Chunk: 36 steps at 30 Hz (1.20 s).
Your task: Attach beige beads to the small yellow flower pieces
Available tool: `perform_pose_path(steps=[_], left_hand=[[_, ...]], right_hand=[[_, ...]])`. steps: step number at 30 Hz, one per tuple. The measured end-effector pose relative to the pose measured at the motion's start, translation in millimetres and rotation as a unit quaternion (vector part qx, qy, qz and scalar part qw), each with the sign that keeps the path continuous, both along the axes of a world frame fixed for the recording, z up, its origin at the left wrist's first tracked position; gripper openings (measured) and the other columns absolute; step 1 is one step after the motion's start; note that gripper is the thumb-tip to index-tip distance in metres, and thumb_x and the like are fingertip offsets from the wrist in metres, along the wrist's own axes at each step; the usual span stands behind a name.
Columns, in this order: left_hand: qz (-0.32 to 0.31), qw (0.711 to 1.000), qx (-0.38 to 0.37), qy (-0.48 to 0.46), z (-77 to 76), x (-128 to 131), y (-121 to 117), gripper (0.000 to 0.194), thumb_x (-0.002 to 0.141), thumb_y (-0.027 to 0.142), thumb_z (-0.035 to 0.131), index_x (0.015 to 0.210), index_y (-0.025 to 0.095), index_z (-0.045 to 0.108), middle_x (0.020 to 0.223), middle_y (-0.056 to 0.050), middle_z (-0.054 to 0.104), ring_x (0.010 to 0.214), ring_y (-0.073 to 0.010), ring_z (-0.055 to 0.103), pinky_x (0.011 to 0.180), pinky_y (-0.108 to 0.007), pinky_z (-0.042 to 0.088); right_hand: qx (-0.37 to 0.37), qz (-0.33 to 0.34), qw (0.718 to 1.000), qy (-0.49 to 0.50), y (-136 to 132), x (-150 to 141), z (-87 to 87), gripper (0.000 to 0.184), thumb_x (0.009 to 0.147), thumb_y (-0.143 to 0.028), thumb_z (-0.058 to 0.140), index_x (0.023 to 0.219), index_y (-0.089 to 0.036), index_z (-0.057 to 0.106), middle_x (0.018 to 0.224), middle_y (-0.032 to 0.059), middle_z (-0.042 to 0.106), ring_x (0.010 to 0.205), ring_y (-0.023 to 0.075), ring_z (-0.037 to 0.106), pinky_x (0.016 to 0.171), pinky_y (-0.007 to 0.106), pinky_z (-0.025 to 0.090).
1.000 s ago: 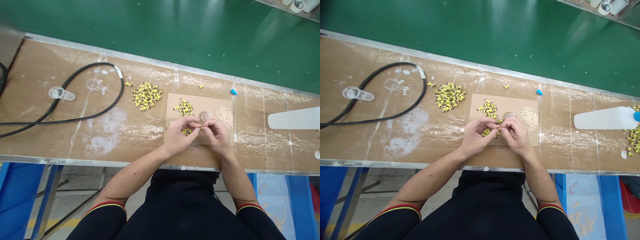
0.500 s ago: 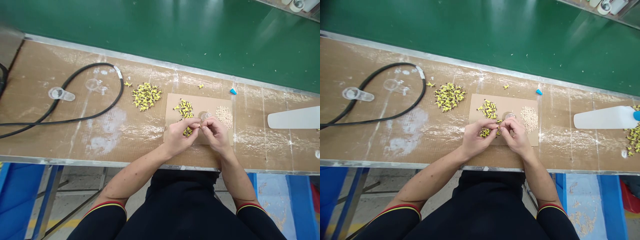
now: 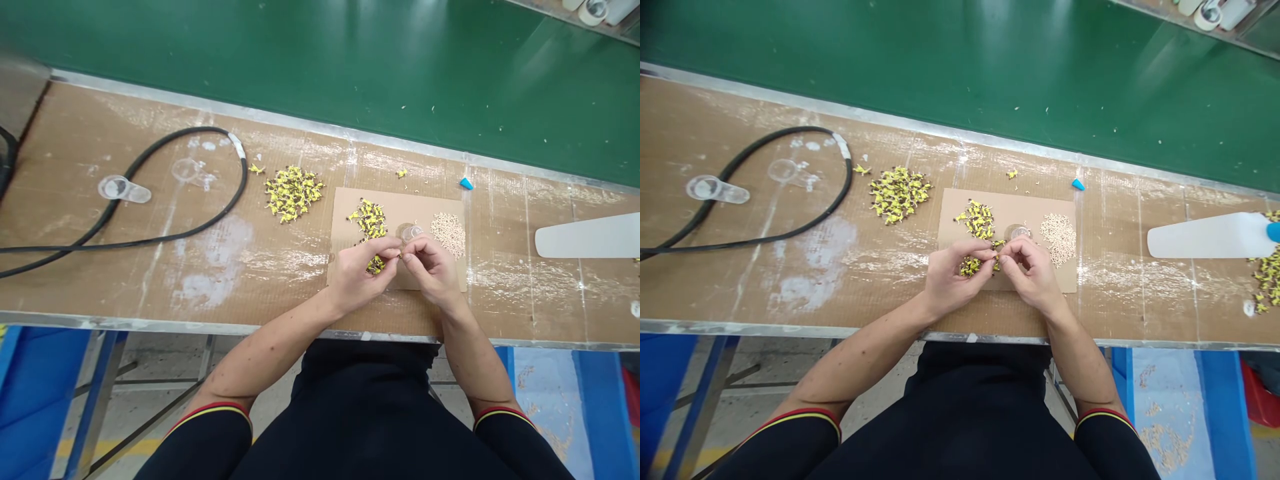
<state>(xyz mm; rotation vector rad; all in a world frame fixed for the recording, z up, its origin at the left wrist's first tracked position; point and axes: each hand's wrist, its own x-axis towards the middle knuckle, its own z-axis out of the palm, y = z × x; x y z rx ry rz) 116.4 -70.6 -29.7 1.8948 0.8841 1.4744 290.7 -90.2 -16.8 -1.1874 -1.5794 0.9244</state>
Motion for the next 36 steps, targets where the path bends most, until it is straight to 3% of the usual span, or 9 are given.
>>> perform_pose_path(steps=[14,21,24,27,29,32,36], left_hand=[[0.003,1.0,0.0,0.004,0.6,1,-2,0.031,0.088,0.004,0.066,0.113,0.022,0.062,0.09,0.001,0.081,0.077,-0.01,0.079,0.08,-0.019,0.064],[-0.031,0.989,-0.132,-0.064,-4.0,-1,-6,0.03,0.088,0.012,0.073,0.114,0.023,0.061,0.088,-0.001,0.081,0.08,-0.0135,0.081,0.078,-0.022,0.065],[-0.055,0.977,-0.172,-0.112,-1.4,-1,-6,0.03,0.088,0.013,0.074,0.113,0.023,0.061,0.087,-0.001,0.081,0.083,-0.0141,0.081,0.077,-0.021,0.065],[-0.071,0.972,-0.18,-0.133,1.2,-2,-3,0.028,0.088,0.012,0.073,0.111,0.023,0.061,0.084,0.001,0.08,0.078,-0.0125,0.08,0.071,-0.018,0.064],[-0.045,0.978,-0.164,-0.117,2.3,-8,5,0.025,0.087,0.012,0.072,0.108,0.022,0.062,0.085,0.0,0.08,0.077,-0.0122,0.08,0.072,-0.019,0.063],[0.07,0.988,-0.126,-0.06,3.0,-32,27,0.02,0.084,0.014,0.073,0.101,0.02,0.066,0.086,-0.002,0.079,0.077,-0.0125,0.077,0.075,-0.023,0.063],[0.223,0.957,-0.185,-0.01,-0.8,-83,62,0.022,0.08,0.013,0.073,0.099,0.02,0.067,0.079,0.0,0.077,0.071,-0.0128,0.074,0.067,-0.024,0.058]], right_hand=[[-0.075,-0.014,0.996,0.054,-3,-1,-1.8,0.018,0.096,-0.036,0.068,0.084,-0.023,0.065,0.077,0.0003,0.062,0.067,0.0135,0.055,0.059,0.028,0.044],[-0.042,-0.017,0.996,0.081,-7,-3,-0.2,0.009,0.096,-0.032,0.069,0.093,-0.024,0.07,0.077,-0.0009,0.06,0.064,0.0123,0.054,0.058,0.028,0.043],[-0.039,-0.026,0.989,0.137,-7,-1,-1.3,0.019,0.096,-0.041,0.069,0.108,-0.027,0.069,0.073,-0.0032,0.053,0.058,0.0118,0.048,0.053,0.027,0.04],[-0.028,-0.061,0.98,0.185,-6,5,-1.3,0.024,0.095,-0.046,0.067,0.111,-0.028,0.069,0.071,-0.0034,0.052,0.057,0.0126,0.047,0.05,0.027,0.039],[-0.021,-0.082,0.978,0.191,-6,11,-0.2,0.021,0.096,-0.043,0.067,0.109,-0.027,0.07,0.071,-0.0029,0.054,0.058,0.0126,0.048,0.05,0.027,0.04],[-0.001,-0.125,0.978,0.169,-5,22,2.0,0.016,0.096,-0.038,0.068,0.105,-0.026,0.073,0.071,-0.0028,0.057,0.059,0.0121,0.049,0.053,0.028,0.041],[0.041,-0.188,0.971,0.142,-3,35,3.3,0.013,0.095,-0.035,0.068,0.093,-0.025,0.076,0.067,-0.0029,0.057,0.057,0.012,0.049,0.054,0.029,0.038]])
